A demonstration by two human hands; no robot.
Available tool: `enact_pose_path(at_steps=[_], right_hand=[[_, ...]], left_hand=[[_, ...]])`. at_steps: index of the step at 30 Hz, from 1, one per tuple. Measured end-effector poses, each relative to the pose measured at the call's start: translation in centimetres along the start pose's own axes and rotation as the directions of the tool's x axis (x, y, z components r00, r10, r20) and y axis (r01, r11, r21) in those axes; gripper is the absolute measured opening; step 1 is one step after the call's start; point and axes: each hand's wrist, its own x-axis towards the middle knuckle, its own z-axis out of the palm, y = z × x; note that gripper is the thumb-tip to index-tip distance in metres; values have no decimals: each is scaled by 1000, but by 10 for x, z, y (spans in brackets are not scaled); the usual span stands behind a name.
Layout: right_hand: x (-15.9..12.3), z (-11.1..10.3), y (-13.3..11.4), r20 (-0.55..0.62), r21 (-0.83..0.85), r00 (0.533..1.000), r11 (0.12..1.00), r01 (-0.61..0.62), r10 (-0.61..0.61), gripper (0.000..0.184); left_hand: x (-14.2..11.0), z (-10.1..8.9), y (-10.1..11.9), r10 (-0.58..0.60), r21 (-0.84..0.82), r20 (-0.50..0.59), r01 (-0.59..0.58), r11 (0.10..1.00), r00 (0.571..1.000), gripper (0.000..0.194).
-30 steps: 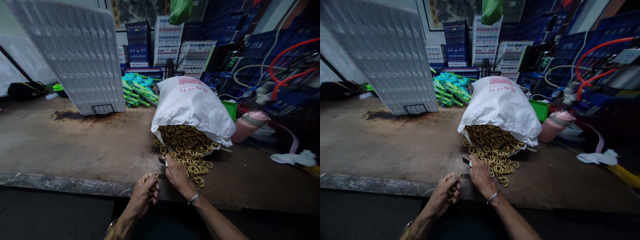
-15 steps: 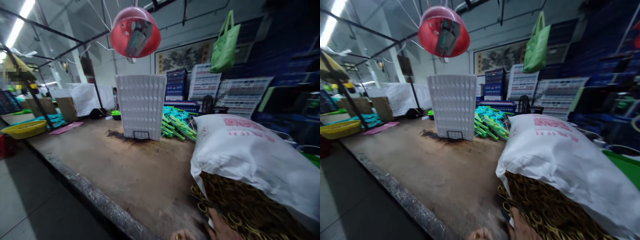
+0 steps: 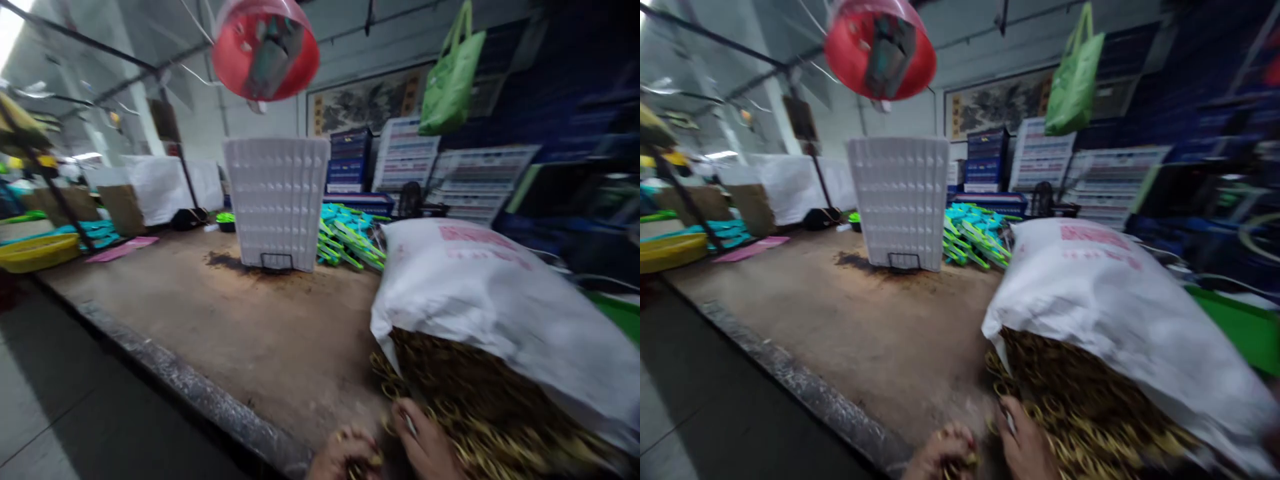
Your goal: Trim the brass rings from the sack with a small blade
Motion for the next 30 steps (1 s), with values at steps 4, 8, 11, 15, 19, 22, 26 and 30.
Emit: enact_pose_path(at_steps=[4,8,11,15,19,22,26,30], right_hand=[[-11,-5,-35,10,210,1000,978,-13,11,28],[-20,-4,-44,45,369,996,926,-83,71,21],[-26,-2,-45,87,464,985,869,-174,150,18],[-27,-2,-44,126,516,974,826,-227,189,17],[-28,-1,-43,201,554,955,779,-295,219,16],[-29,-1,-44,296,611,921,692,-385,252,16],[-31,-3,-49,388,646,881,601,-470,272,15],[-33,-2,-53,390,650,885,604,-460,254,13]], left_hand=[[-16,11,-15,-5,-49,-129,-2,999,992,25],[-18,12,-11,-34,-18,-121,32,999,992,35],[-17,13,-11,-32,-37,-107,29,999,994,30],[-16,13,-14,9,-30,-127,-13,999,992,33],[-14,10,-19,161,189,-194,-124,974,968,30],[-16,10,-22,317,464,-202,-194,864,927,24],[-19,15,-22,397,585,-111,-263,767,911,27],[-19,18,-20,266,537,-114,-166,827,957,26]])
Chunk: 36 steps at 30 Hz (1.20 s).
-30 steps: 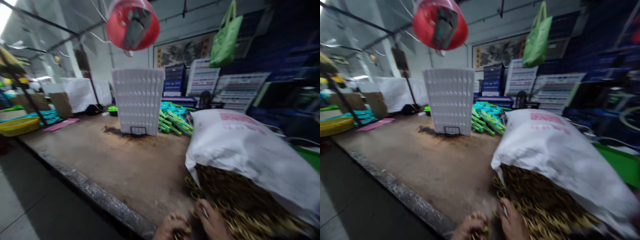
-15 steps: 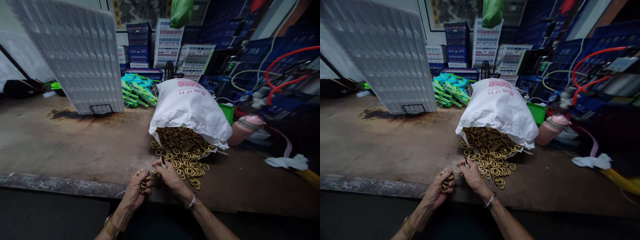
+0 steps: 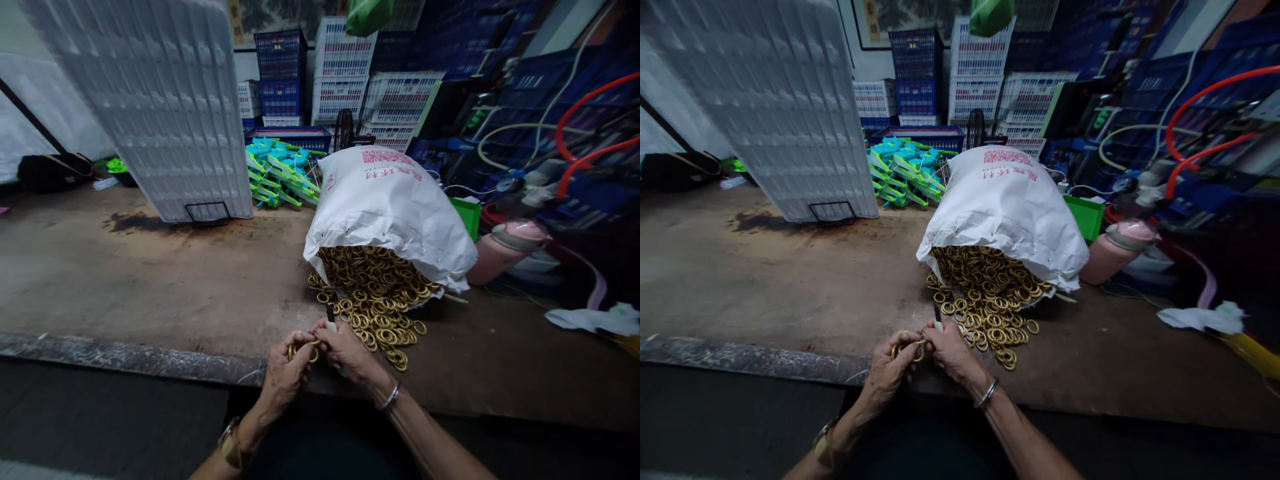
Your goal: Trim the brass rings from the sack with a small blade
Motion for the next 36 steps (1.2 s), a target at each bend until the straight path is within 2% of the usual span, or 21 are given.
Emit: enact_pose_path(at_steps=[2,5,9,14,20,26,28,31,33,36], right_hand=[[0,2,1,-18,-34,1000,999,15,-16,17],[1,4,3,-83,-181,990,978,99,-116,19],[2,6,3,-137,-330,966,930,163,-218,17],[1,6,2,-103,-377,968,909,176,-230,18],[-1,5,1,-86,-353,969,916,188,-233,21],[-1,1,2,-38,-409,954,876,257,-298,27],[-1,-1,4,-69,-516,933,813,269,-352,26],[-4,-5,10,-23,-747,897,603,278,-442,18],[-6,-5,16,62,-843,896,458,283,-440,21],[-9,-3,22,109,-905,907,338,260,-406,34]], left_hand=[[0,-1,-1,-63,-76,17,64,995,998,26],[0,-2,-2,-125,-187,28,128,974,992,26],[-2,-2,-1,-159,-216,59,168,962,985,27],[-3,-1,-1,-152,-214,94,169,962,984,25],[-2,-2,-1,-137,-305,157,180,935,978,25],[-3,-3,0,-144,-341,188,202,918,972,28],[-4,-3,0,-143,-351,173,197,916,975,28],[-5,-4,1,-130,-343,149,175,923,980,28],[-5,-4,1,-123,-330,130,160,930,984,29],[-4,-4,2,-125,-318,109,153,936,986,31]])
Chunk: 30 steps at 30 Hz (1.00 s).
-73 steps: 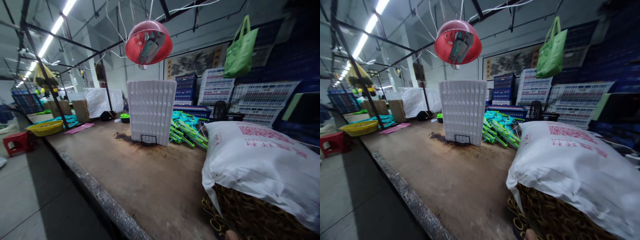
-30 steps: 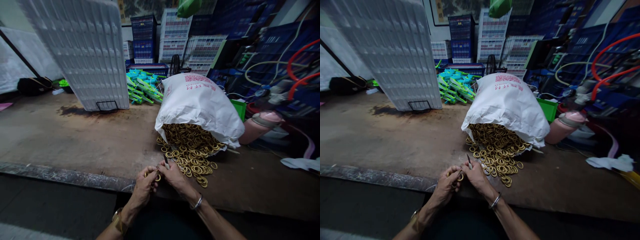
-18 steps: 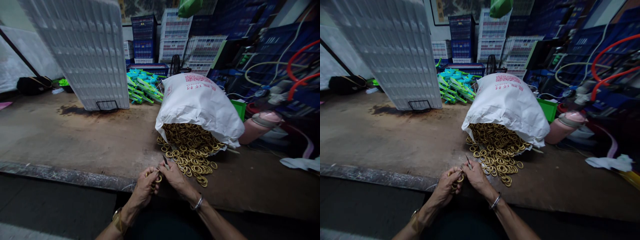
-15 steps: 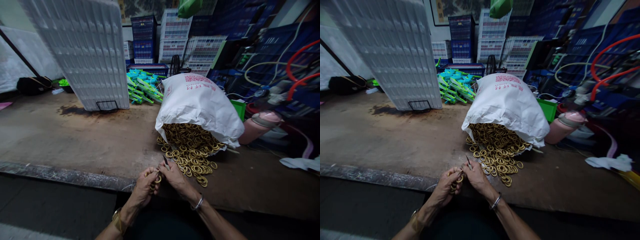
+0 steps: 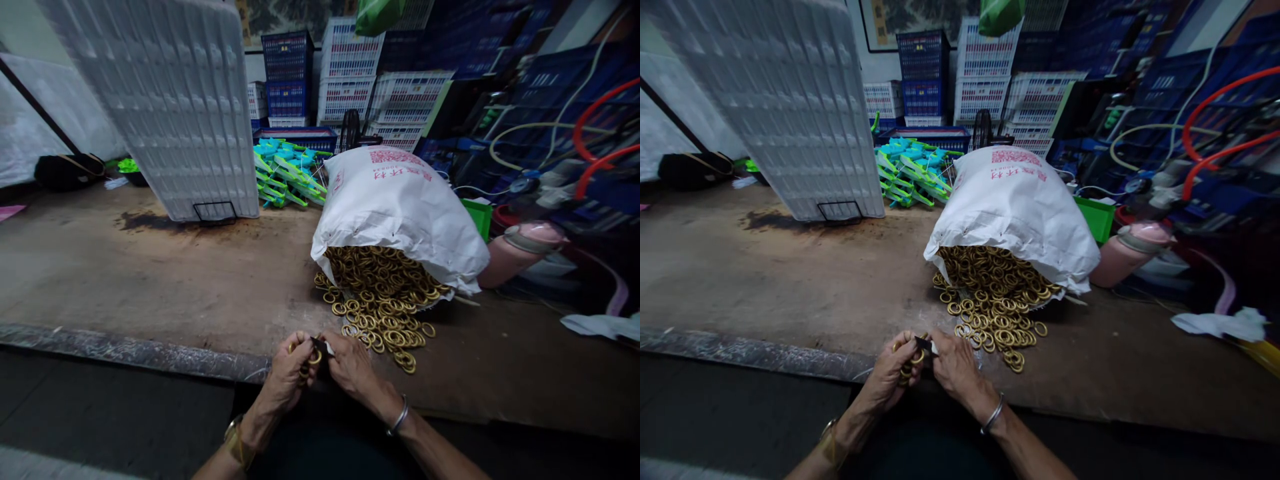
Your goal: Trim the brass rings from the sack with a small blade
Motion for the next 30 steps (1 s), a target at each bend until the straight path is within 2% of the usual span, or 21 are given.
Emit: enact_pose_path(at_steps=[3,8,14,18,21,23,25,28,30], right_hand=[[-1,2,-2,3,-78,1000,997,-6,6,37],[-1,-1,-5,7,-142,1000,990,-9,10,29],[0,0,-10,37,-235,997,970,-63,74,24],[2,-5,-14,50,-286,995,956,-73,91,24],[5,-12,-8,43,-300,987,944,-135,155,24],[5,-16,-1,0,-288,989,947,-141,147,26],[4,-18,6,-58,-244,992,962,-122,111,26],[-1,-17,17,-160,-133,984,986,-104,83,19],[-6,-14,24,-227,-42,970,995,-93,81,17]], left_hand=[[0,-1,-1,5,12,-2,-5,1000,1000,31],[0,-3,-3,17,19,-3,-17,1000,1000,29],[-2,-2,-2,29,4,9,-29,1000,1000,28],[-19,-1,8,7,-48,53,-5,999,999,30],[-45,-6,17,-28,2,171,28,1000,985,28],[-60,-15,20,-103,58,207,93,994,973,28],[-68,-32,16,-211,118,195,190,975,958,29],[-66,-67,-6,-396,161,94,379,911,913,24],[-58,-88,-26,-466,127,2,462,878,885,24]])
